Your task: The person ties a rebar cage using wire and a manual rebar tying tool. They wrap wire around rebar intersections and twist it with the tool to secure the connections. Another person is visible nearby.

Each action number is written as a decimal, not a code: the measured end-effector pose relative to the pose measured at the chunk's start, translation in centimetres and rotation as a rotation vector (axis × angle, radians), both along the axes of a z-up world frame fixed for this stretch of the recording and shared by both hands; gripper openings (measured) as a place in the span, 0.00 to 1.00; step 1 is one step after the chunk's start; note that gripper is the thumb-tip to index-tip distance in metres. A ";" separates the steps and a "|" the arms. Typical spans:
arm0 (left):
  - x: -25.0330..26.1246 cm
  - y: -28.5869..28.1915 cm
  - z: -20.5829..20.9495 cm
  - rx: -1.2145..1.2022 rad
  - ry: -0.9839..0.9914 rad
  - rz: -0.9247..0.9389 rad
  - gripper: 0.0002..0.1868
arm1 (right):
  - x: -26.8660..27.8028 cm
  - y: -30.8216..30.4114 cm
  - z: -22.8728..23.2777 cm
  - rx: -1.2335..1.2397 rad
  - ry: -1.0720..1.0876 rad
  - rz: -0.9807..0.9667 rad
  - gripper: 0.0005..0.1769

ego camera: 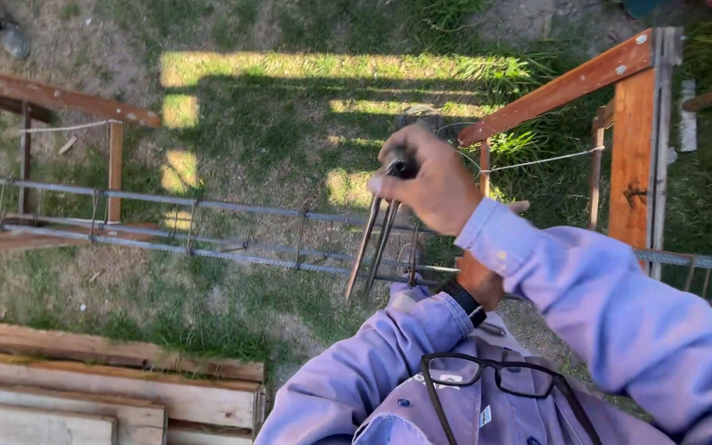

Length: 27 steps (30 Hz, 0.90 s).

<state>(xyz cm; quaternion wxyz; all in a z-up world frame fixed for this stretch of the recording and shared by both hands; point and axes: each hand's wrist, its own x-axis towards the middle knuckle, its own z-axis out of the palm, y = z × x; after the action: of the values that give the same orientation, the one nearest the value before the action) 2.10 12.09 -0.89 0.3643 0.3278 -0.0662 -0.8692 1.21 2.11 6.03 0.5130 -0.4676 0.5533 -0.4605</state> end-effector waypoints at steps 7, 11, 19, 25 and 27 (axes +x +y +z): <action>-0.6 -0.7 -1.4 0.108 0.118 -0.059 0.10 | -11.5 2.1 14.0 -0.275 0.119 -0.296 0.17; -2.5 -1.5 -0.7 0.136 0.149 -0.114 0.10 | -15.7 4.7 14.5 -0.298 -0.042 -0.483 0.14; -7.9 -1.7 -1.3 0.079 0.120 -0.096 0.13 | -21.3 22.8 7.3 0.553 0.110 -0.539 0.13; -9.7 -1.4 -1.0 -0.026 0.075 -0.173 0.15 | -19.2 28.9 3.3 0.764 -0.025 -0.367 0.27; -10.1 -1.1 0.0 -0.053 0.001 -0.185 0.14 | -18.3 27.6 5.1 0.811 0.000 -0.339 0.31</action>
<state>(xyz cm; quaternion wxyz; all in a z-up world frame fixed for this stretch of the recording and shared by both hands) -8.05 10.96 -0.91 0.2907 0.3103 -0.1190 -0.8972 -17.11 29.73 11.09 0.5722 -0.1313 0.7583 -0.2836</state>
